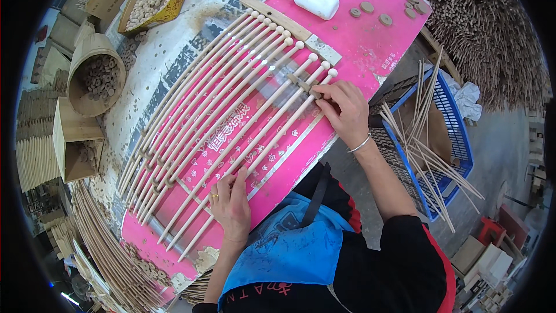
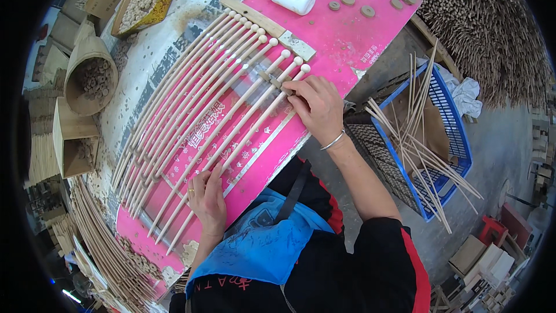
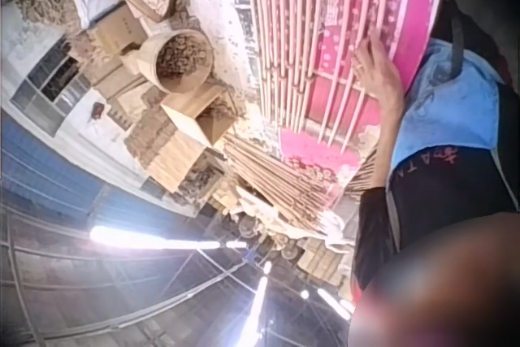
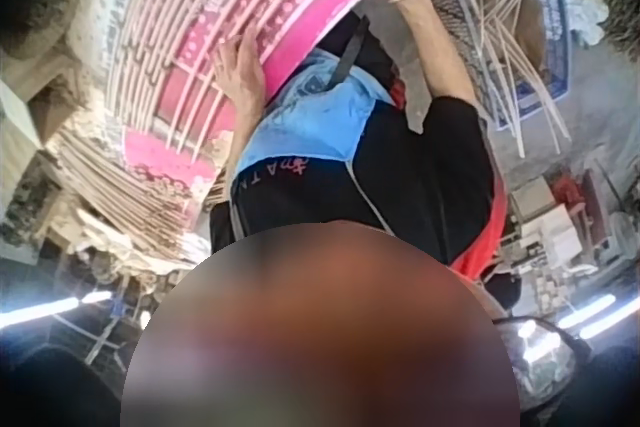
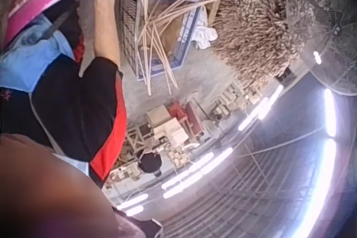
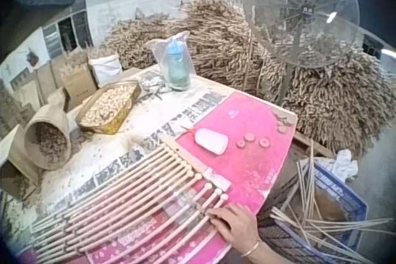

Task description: Assembling a bamboo structure by gluing small wooden discs onto bamboo sticks.

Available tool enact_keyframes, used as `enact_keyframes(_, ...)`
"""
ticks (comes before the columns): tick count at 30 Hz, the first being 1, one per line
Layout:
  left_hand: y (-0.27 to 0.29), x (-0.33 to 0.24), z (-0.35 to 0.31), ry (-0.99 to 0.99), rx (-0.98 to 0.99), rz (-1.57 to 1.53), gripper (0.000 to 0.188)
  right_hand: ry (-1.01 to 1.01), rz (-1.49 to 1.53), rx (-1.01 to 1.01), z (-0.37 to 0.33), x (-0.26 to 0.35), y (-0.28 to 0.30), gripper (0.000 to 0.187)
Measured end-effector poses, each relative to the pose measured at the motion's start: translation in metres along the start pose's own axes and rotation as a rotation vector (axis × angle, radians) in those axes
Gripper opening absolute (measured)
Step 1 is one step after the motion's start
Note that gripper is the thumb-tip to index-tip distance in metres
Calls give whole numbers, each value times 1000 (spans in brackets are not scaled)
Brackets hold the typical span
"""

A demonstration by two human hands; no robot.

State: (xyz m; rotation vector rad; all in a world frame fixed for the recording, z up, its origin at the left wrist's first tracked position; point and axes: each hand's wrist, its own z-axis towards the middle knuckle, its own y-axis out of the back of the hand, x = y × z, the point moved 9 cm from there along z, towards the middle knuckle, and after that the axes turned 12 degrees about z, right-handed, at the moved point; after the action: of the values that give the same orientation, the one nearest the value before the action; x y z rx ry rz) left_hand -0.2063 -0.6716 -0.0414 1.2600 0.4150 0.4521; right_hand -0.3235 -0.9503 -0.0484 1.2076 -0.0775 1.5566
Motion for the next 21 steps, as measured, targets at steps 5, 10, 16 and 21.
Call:
enact_keyframes(5, 13, 23, 4, 79, 0, -32, 42, -103, 145, -23, -3, -5, 5, 31)
enact_keyframes(10, 25, 104, 14, 156, -65, 122, 38, -135, 230, -126, -20, 5, 23, 28)
enact_keyframes(16, 12, 142, 9, 150, -47, 189, 33, -149, 302, -68, -28, 26, 12, 21)
enact_keyframes(21, 21, 148, 8, 134, -72, 178, 25, -105, 429, 26, -19, 66, -14, 14)
